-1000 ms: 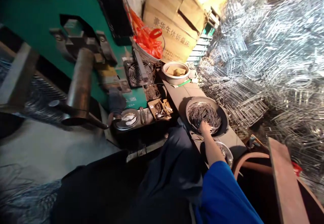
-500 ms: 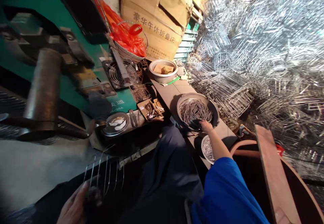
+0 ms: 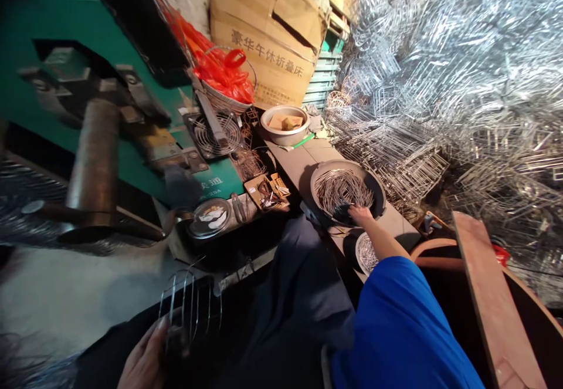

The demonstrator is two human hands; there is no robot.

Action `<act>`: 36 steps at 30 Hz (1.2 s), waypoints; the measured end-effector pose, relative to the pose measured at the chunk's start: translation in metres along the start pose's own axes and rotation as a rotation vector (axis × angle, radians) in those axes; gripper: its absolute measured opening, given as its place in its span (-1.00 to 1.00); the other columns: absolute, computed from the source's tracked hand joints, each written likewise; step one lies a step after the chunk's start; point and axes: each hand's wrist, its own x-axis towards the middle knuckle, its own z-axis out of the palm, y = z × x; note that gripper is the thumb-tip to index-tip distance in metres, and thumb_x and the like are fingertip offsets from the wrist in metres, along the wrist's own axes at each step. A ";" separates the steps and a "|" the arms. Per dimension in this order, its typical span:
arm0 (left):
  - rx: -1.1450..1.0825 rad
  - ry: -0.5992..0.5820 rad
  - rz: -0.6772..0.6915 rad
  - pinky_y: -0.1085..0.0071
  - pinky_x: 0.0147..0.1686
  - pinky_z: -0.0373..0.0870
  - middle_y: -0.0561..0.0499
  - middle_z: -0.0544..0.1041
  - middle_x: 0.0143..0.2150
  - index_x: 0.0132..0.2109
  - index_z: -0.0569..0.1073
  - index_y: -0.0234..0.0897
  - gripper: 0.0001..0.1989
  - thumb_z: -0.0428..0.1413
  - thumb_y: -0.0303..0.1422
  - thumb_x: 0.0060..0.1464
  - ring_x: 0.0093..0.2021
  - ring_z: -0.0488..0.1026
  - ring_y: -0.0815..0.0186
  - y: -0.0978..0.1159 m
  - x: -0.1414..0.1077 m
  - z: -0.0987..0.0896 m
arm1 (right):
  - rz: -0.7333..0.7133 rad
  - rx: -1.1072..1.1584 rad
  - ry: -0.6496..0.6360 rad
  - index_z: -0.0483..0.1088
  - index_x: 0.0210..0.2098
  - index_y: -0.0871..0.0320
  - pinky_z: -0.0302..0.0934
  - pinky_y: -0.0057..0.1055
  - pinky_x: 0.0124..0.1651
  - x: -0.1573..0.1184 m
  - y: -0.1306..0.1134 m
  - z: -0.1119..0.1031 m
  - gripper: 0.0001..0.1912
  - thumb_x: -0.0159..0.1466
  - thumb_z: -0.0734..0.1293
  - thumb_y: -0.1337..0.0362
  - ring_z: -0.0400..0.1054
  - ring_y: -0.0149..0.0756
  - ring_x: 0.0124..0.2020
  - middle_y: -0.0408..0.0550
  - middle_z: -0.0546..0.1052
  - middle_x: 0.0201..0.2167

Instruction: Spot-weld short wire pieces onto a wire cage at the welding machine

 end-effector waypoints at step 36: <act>-0.071 -0.006 0.043 0.36 -0.42 0.55 0.10 0.57 -0.43 0.02 0.47 -0.23 -0.26 0.36 0.04 -0.31 -0.39 0.58 0.18 -0.007 0.025 0.016 | 0.434 0.525 0.626 0.53 -0.18 0.24 0.20 -0.23 -0.07 0.000 -0.018 -0.088 -0.68 0.34 0.23 0.16 0.29 0.00 -0.04 0.25 0.44 -0.04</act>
